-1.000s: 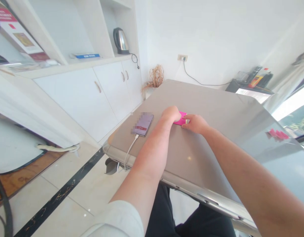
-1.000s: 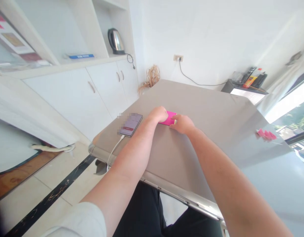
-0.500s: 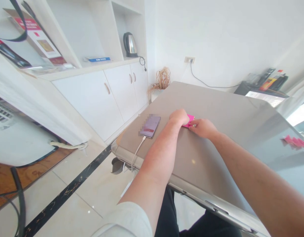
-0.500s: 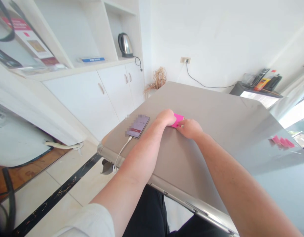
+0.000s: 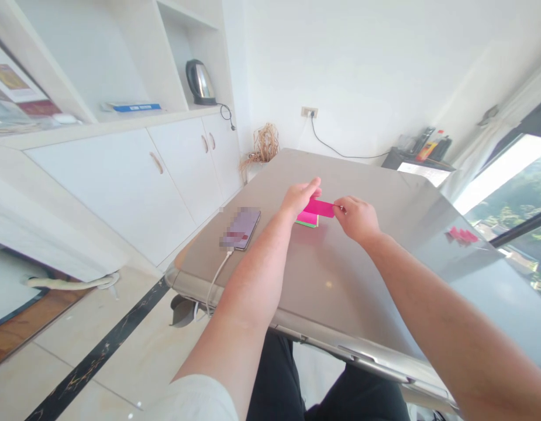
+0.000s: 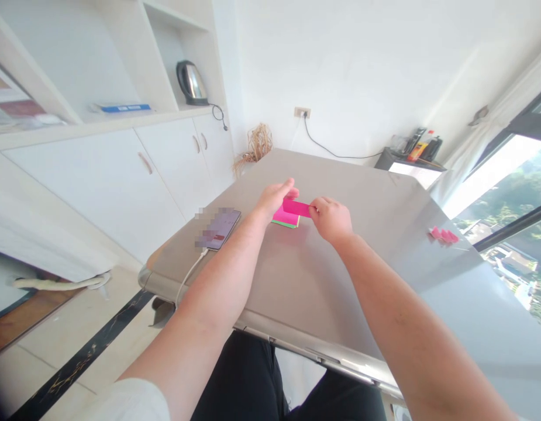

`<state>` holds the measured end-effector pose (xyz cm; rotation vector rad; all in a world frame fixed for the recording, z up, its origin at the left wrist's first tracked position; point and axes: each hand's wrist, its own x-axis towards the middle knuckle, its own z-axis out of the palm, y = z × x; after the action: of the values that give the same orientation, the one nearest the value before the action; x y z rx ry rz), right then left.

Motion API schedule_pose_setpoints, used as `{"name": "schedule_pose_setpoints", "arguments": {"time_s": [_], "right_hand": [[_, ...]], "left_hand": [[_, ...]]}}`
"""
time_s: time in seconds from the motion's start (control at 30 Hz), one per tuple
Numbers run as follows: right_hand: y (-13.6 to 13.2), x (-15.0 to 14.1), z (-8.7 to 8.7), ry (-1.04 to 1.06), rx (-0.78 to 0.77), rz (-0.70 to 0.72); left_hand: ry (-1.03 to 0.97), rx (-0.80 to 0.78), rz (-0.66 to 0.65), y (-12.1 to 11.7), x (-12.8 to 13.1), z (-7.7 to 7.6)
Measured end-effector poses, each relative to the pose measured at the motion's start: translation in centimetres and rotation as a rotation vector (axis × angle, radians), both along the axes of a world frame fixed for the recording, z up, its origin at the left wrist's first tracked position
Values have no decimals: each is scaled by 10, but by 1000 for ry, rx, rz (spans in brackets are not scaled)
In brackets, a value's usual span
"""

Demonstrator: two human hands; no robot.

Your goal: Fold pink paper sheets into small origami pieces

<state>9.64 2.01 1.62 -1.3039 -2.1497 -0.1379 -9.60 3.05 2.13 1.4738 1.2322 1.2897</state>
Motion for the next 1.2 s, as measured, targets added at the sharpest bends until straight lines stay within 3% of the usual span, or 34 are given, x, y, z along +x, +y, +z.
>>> {"name": "schedule_pose_setpoints", "arguments": {"time_s": [0.07,0.17,0.33,0.5,0.63,0.73,0.83,1.07,1.2], "right_hand": [[-9,18,14,179,-58,-64],[-23,50,28,500,-215,-132],[-35,96,15,870,-451,-52],[-30,113,-12,813,-685,57],[-23,114,-20,920,-632,65],[-21,114,-23,1034,-573,173],[-24,111,-25,963,-549,270],[-32,100,-33,907,-569,393],[-34,100,-33,911,-498,287]], "left_hand": [[-168,9,-154,-3,9,1],[-222,33,-359,-9,27,-1],[-128,-24,-323,-17,64,-12],[-51,-159,-299,-23,89,-28],[-127,-216,-220,-21,94,-32],[-275,-232,-104,-17,92,-30],[-379,-243,-42,-15,89,-27],[-438,-266,-140,-18,92,-28],[-347,-214,-134,-18,94,-31]]}}
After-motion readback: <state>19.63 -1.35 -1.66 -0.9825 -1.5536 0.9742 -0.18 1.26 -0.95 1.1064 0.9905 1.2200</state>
